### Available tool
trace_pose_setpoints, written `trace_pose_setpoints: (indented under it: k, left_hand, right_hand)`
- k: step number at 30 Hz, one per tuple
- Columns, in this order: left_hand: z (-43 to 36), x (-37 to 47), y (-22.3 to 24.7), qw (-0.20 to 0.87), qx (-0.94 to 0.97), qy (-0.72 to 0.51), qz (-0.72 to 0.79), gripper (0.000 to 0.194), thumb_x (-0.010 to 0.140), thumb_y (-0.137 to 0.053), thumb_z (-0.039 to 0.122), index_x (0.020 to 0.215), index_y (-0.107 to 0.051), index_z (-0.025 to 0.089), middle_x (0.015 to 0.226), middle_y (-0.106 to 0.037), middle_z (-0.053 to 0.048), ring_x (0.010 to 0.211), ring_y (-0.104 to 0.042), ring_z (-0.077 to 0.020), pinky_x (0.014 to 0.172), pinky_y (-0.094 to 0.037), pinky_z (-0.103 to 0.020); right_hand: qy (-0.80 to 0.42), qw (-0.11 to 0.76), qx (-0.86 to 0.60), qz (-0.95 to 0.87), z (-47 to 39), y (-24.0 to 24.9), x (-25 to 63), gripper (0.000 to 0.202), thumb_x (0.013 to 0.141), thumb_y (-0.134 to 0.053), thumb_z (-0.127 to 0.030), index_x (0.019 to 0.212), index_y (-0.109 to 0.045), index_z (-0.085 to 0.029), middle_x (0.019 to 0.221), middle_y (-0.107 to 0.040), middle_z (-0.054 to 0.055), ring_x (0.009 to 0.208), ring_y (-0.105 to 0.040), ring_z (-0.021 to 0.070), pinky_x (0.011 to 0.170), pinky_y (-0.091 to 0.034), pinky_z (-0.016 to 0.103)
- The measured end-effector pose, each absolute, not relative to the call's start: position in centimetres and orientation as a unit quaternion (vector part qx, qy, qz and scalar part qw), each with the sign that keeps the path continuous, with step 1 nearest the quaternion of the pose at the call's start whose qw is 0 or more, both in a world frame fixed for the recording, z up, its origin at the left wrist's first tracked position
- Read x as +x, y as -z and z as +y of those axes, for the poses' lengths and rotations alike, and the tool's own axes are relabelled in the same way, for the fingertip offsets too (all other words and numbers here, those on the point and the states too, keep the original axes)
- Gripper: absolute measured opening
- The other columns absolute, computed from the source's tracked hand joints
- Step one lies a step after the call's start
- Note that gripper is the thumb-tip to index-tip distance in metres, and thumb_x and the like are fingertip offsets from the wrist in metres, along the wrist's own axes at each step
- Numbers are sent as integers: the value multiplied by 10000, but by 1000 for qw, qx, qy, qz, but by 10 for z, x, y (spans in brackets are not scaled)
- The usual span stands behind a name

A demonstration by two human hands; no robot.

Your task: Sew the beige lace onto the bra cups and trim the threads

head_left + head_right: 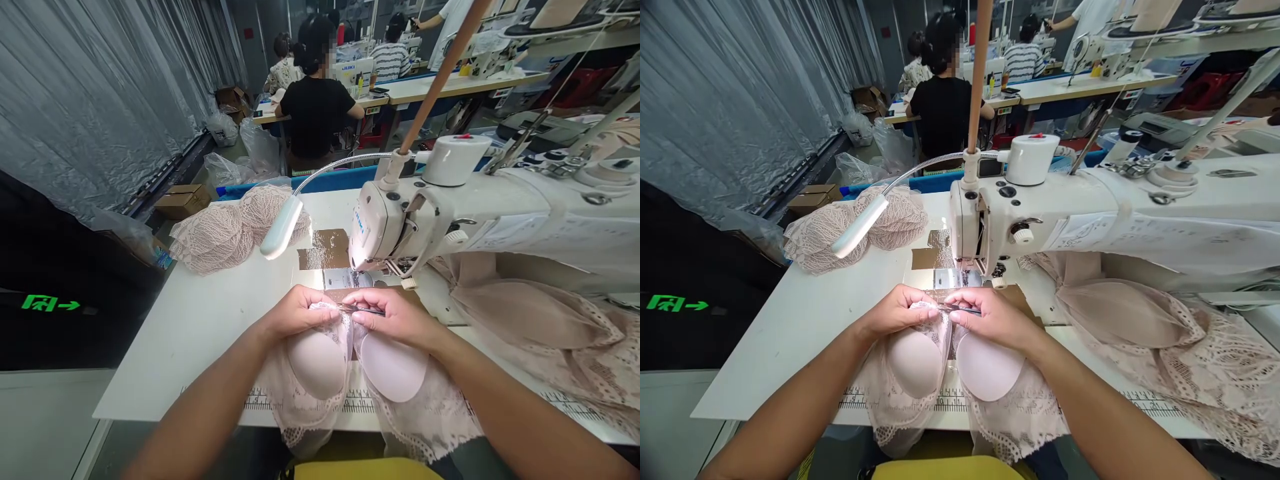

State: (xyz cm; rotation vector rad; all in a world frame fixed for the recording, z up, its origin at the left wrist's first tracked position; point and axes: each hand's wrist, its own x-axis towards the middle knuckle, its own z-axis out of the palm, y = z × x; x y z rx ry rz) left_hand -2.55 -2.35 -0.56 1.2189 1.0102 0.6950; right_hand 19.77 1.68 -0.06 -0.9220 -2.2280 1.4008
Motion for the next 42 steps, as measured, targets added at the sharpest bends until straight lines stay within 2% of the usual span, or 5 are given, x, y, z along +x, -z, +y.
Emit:
trace_pose_setpoints:
  k: [13,17,29,35,42]
  left_hand:
    - [-26,-21,5,664,530,-296,437,312,701,-722,396,663,-641,97,558,-451,35,533,-378,-68,511,-292,-205]
    - [-26,-20,7,653,533,-305,444,278,725,-711,370,726,-664,96,602,-520,10,572,-446,-86,556,-356,-213]
    - [-24,-73,-13,608,602,-185,483,252,702,-700,265,896,-617,129,733,-553,-1,650,-497,-112,575,-379,-201]
    - [-28,-55,-15,558,632,-241,481,190,723,-676,279,843,-620,142,793,-560,-13,717,-501,-127,632,-388,-212]
    - [-32,-35,-8,571,593,-287,489,199,718,-696,281,833,-610,142,745,-532,6,661,-456,-101,577,-359,-193]
  right_hand:
    - [-524,249,-335,-743,6,0,179,178,819,-589,-348,821,-636,-176,804,-635,38,742,-585,162,671,-464,290]
    - [-597,273,-343,-672,6,6,179,266,799,-611,-375,987,-591,-187,844,-634,31,751,-594,149,664,-480,281]
    - [-552,78,-319,-766,10,-2,188,301,830,-544,-406,636,-527,-176,632,-513,-13,570,-452,113,519,-337,246]
    - [-582,190,-366,-701,3,2,175,301,853,-493,-484,836,-545,-188,718,-530,-11,512,-394,90,473,-324,242]
    - [-519,231,-351,-744,-3,-2,171,259,829,-556,-356,647,-506,-179,628,-470,-26,599,-411,112,542,-329,248]
